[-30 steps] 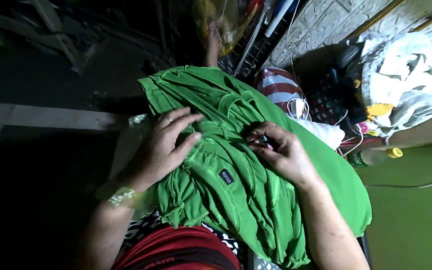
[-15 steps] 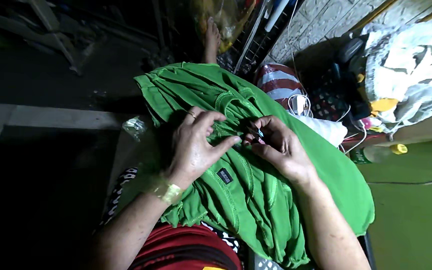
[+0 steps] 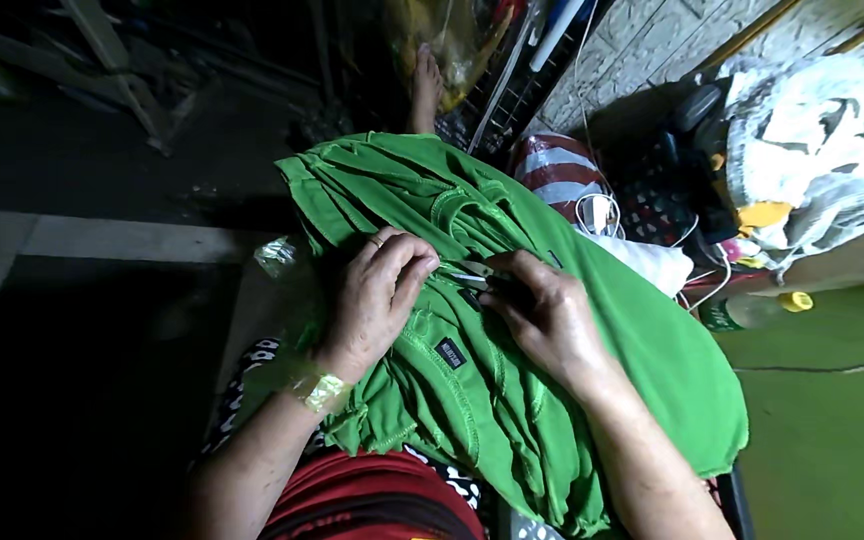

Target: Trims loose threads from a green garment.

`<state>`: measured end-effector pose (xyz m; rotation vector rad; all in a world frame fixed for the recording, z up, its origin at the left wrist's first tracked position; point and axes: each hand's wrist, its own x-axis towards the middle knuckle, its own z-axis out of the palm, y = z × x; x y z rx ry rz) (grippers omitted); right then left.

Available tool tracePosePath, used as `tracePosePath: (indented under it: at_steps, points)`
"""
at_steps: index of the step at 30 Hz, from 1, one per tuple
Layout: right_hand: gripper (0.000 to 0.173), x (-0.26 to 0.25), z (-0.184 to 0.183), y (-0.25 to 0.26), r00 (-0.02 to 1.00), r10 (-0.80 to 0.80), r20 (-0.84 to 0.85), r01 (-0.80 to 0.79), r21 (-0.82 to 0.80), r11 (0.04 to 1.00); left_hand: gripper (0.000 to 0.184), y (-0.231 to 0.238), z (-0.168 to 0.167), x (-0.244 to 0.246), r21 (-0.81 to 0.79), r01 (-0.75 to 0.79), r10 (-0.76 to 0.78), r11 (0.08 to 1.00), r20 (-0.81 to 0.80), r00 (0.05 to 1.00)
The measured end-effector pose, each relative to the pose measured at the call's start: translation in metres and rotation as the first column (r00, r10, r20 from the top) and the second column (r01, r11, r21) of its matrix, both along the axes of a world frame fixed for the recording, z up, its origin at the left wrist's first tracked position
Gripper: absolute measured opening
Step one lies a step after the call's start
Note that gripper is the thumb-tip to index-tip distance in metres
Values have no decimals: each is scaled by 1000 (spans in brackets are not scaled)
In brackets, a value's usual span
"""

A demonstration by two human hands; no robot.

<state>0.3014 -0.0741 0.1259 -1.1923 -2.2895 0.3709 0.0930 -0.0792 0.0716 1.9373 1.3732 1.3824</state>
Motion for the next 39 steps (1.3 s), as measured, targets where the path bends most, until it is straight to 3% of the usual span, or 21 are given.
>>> tracePosePath:
  at_steps: [14, 16, 21, 23, 27, 30, 34, 39]
  points:
    - [15, -23, -6, 9, 984, -10, 179, -32, 229, 973, 16, -1, -10, 10, 80, -58, 55, 995, 45, 997]
    - [16, -20, -6, 11, 993, 3, 121, -20, 145, 989, 17, -1, -8, 8, 49, -64, 62, 997, 44, 997]
    - [21, -5, -2, 15, 974, -80, -210, 22, -265, 964, 16, -5, 2, 2, -136, -73, 88, 988, 103, 991]
    - [21, -4, -1, 14, 952, -99, -291, 3, -314, 950, 22, -8, 5, 4, -112, -88, 93, 990, 40, 995]
    - [21, -6, -5, 12, 939, -78, -334, -10, -255, 967, 31, -9, 8, 13, -97, -121, 120, 988, -16, 993]
    - [22, -5, -6, 11, 961, -30, -275, -21, -182, 983, 14, -4, 5, 11, -106, -123, 130, 987, 60, 990]
    - [23, -4, -2, 10, 999, 34, -25, -35, -41, 999, 14, -4, 2, 1, -208, -31, 80, 978, 231, 970]
    - [19, -20, 0, 10, 989, 7, 151, -26, 129, 991, 14, -6, -11, 1, -113, -11, 42, 994, 275, 960]
